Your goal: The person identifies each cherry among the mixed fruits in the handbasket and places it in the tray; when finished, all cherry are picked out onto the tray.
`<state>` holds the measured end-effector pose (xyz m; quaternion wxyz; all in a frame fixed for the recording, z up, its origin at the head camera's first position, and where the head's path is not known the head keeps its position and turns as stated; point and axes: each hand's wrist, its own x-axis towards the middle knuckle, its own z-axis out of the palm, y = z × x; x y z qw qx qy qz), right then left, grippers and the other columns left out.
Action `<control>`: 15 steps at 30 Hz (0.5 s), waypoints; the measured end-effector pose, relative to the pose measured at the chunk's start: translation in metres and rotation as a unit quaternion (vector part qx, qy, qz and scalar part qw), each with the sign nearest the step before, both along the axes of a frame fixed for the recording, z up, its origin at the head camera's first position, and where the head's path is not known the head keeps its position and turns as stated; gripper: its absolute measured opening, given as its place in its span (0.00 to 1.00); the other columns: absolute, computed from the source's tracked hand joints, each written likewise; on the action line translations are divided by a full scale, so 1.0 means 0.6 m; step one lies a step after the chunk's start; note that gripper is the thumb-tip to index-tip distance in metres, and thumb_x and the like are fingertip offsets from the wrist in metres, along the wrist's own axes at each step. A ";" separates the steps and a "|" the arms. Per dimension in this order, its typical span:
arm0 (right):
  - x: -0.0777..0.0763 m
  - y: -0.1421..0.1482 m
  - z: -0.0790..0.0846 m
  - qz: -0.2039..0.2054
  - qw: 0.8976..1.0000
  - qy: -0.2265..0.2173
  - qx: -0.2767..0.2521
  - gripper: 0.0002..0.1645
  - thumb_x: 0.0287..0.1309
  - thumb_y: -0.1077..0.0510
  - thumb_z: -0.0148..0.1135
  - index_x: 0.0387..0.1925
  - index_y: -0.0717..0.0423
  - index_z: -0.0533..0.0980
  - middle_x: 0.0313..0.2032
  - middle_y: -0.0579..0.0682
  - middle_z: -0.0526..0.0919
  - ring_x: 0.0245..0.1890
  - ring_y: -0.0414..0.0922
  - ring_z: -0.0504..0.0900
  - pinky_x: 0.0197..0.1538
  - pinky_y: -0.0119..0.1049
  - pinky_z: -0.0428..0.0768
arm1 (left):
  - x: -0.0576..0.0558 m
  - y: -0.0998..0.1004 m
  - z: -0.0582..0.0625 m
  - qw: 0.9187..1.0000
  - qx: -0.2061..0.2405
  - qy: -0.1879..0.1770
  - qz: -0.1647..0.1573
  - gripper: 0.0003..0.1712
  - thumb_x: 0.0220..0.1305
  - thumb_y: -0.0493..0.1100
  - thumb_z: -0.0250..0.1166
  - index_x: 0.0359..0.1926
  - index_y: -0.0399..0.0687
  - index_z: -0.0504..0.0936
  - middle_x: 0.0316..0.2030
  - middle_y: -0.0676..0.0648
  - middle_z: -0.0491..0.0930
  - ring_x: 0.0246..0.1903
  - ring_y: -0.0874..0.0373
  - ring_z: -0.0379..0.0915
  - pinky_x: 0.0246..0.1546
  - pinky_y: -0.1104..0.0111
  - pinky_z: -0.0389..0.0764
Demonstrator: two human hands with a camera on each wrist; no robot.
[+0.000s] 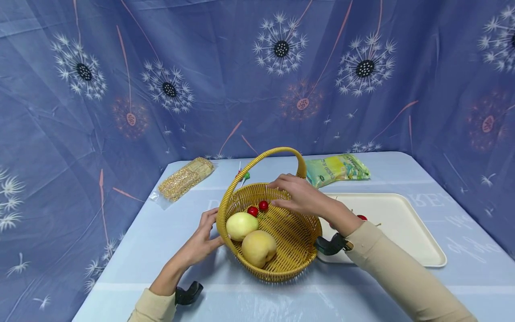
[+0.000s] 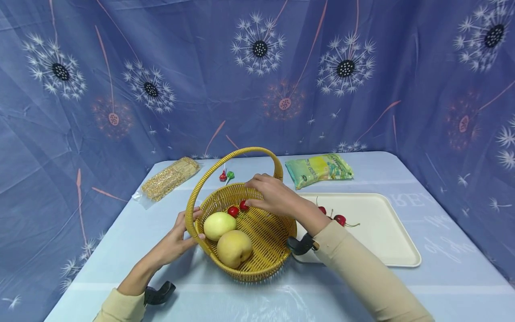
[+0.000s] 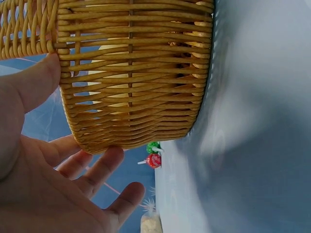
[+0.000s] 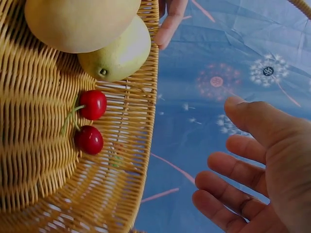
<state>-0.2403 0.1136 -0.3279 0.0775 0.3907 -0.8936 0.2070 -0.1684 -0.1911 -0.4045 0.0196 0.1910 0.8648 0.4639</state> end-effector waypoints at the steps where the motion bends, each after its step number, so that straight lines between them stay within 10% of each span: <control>1: -0.002 -0.005 -0.001 -0.001 1.000 -0.005 0.003 0.26 0.60 0.45 0.60 0.56 0.52 0.75 0.50 0.50 0.79 0.49 0.47 0.77 0.48 0.43 0.77 | 0.000 0.000 0.000 1.000 -0.001 0.000 0.000 0.36 0.61 0.42 0.64 0.68 0.45 0.60 0.69 0.41 0.46 0.70 0.39 0.42 0.63 0.34 0.50; 15: -0.048 -0.059 -0.043 -0.020 0.996 -0.076 0.029 0.28 0.60 0.49 0.62 0.60 0.52 0.71 0.54 0.51 0.76 0.55 0.49 0.73 0.55 0.45 0.74 | -0.001 -0.002 0.000 1.000 -0.001 0.006 -0.005 0.36 0.61 0.43 0.64 0.68 0.44 0.59 0.69 0.40 0.46 0.70 0.40 0.43 0.62 0.39 0.55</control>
